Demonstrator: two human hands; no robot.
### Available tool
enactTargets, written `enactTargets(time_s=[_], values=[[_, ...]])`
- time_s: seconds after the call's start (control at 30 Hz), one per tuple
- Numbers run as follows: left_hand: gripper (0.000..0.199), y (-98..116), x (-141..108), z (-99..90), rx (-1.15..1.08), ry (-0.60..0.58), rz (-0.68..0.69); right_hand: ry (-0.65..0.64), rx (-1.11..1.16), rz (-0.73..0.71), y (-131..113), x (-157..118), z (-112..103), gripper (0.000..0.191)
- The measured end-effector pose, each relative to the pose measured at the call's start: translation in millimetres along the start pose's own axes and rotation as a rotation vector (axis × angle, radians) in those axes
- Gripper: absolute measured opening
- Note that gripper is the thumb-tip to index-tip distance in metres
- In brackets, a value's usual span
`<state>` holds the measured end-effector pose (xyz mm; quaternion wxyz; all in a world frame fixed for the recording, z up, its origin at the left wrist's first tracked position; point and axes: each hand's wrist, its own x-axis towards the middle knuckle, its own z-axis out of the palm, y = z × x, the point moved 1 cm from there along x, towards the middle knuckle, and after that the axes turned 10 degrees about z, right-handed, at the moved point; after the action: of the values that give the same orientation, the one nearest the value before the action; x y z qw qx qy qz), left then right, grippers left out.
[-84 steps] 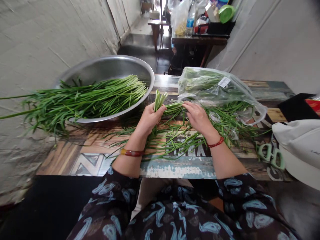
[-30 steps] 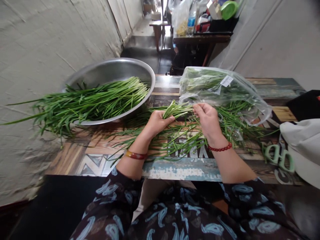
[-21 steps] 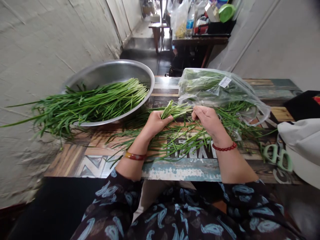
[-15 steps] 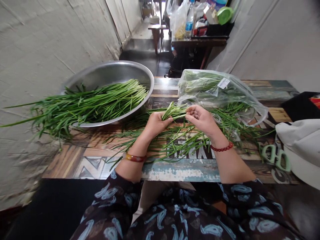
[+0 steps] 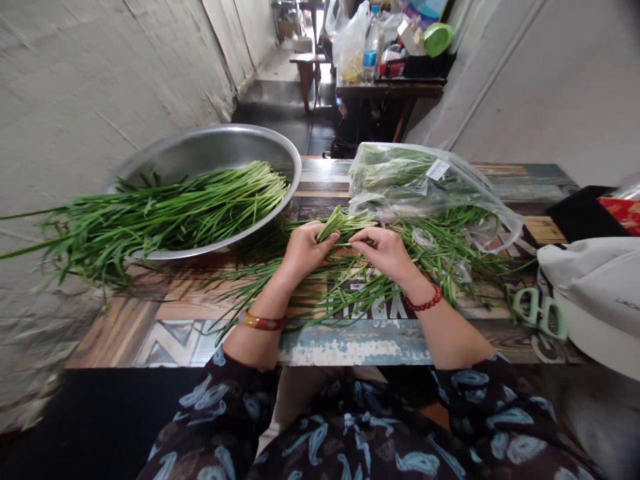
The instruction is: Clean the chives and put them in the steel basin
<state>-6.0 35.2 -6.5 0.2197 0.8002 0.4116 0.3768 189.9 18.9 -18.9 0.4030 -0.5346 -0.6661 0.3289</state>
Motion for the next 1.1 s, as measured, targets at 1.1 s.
enactTargets(time_s=[1.1], values=[[0.026,-7,1,-5.1,-0.028,0.153,-0.098,0.248,-0.519,-0.084,52,22,-18,0.014]])
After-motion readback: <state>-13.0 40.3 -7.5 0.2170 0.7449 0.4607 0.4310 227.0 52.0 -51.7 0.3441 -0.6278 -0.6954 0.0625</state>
